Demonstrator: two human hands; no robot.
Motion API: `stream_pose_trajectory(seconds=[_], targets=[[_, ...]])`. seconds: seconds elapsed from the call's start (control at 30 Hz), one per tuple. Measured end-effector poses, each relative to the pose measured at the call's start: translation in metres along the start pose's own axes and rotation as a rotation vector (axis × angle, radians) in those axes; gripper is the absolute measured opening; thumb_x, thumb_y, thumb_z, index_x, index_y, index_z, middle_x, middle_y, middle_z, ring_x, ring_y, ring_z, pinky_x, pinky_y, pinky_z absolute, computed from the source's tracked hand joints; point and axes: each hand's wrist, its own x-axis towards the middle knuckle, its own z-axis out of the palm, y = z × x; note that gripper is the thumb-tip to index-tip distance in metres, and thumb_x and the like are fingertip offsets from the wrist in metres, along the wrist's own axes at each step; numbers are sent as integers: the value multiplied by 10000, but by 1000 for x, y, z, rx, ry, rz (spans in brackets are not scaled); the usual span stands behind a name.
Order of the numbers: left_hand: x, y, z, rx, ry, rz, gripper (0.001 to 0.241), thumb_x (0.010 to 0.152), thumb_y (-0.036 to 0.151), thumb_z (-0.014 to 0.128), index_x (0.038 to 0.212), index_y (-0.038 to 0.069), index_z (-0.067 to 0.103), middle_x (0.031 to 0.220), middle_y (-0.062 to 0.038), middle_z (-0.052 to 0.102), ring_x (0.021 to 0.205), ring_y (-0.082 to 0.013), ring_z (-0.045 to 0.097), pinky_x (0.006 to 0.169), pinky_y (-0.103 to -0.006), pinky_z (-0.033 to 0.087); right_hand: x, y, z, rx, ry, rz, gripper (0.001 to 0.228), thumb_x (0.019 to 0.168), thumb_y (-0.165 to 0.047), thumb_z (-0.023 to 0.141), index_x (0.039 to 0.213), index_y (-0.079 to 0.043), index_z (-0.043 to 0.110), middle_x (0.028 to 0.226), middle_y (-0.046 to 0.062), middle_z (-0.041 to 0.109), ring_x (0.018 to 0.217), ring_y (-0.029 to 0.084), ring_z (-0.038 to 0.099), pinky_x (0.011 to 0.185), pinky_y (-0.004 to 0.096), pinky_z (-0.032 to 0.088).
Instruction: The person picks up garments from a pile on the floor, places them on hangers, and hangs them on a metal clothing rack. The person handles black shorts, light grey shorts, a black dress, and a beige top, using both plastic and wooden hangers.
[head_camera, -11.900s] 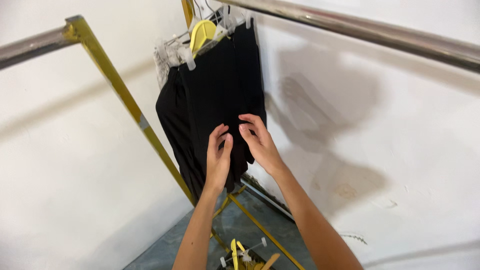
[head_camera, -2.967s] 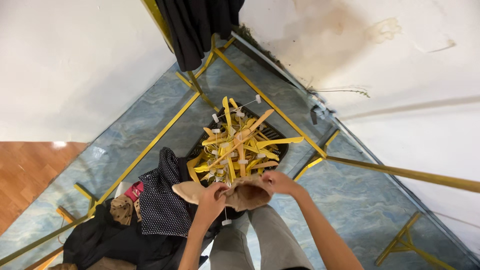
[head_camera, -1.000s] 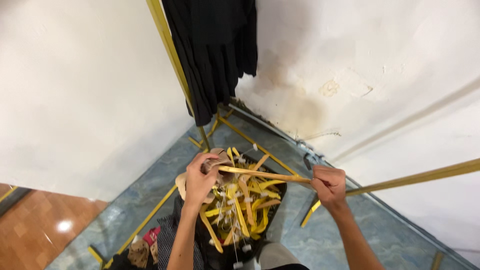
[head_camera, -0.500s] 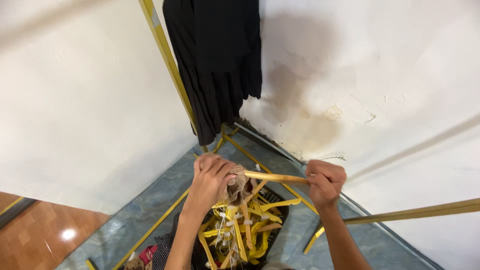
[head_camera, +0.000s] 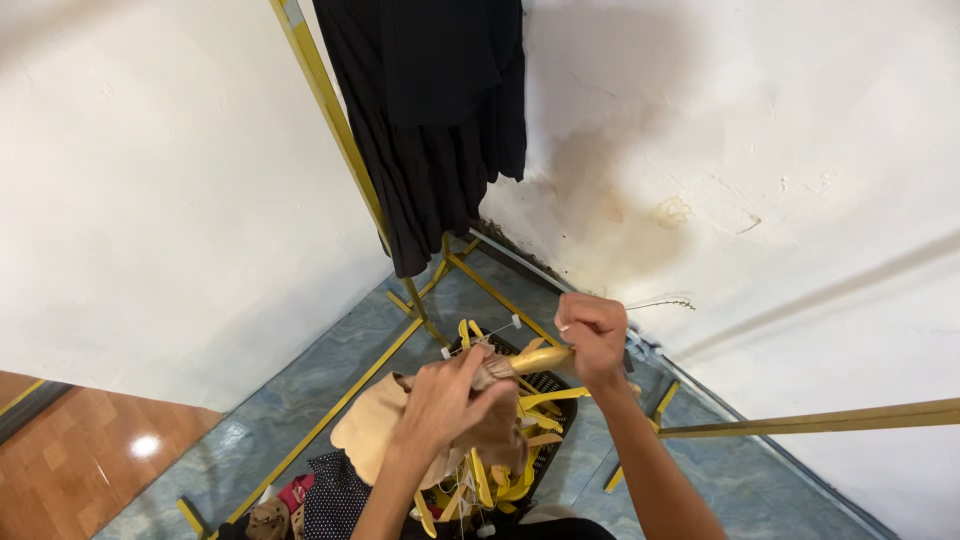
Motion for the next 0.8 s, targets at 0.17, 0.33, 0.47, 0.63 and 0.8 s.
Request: stream_pose_trajectory(seconds=[0.17,0.33,0.47,0.63,0.8], targets=[[8,-7,-3,18,193,-42,415,1022,459,578,1046,49,637,693,-78,634,423,-138,479,380,-299,399,-18,2,20,-717,195,-407,270,785,-20,697,970,34,507,996,199,528,933,290,529,834,364,436],[15,-8,-29,13,291,-108,378,987,383,646,1069,15,620,768,-118,682,461,-173,561,387,-314,443,-49,31,30,-514,-202,192,73,921,-99,675,937,-36,642,934,91,653,903,194,638,826,366,529],[20,6,-51,-39,397,-51,342,958,303,688,1089,0,602,851,-162,730,570,-213,668,483,-349,517,-60,61,33,-395,-485,208,87,1000,-91,604,964,-17,631,932,127,629,937,295,595,878,423,481],[21,10,-62,-130,330,-220,375,939,314,695,1128,6,595,744,-142,724,503,-223,671,469,-385,523,-67,98,35,-493,-576,123,117,992,-93,567,1010,-10,648,951,139,663,909,330,605,914,459,461],[8,-12,-61,-79,435,-123,392,936,324,696,1121,-8,598,708,-153,710,470,-222,638,454,-373,491,-49,126,17,-950,-557,313,223,983,-210,585,919,-43,719,908,109,722,835,328,596,862,455,484]])
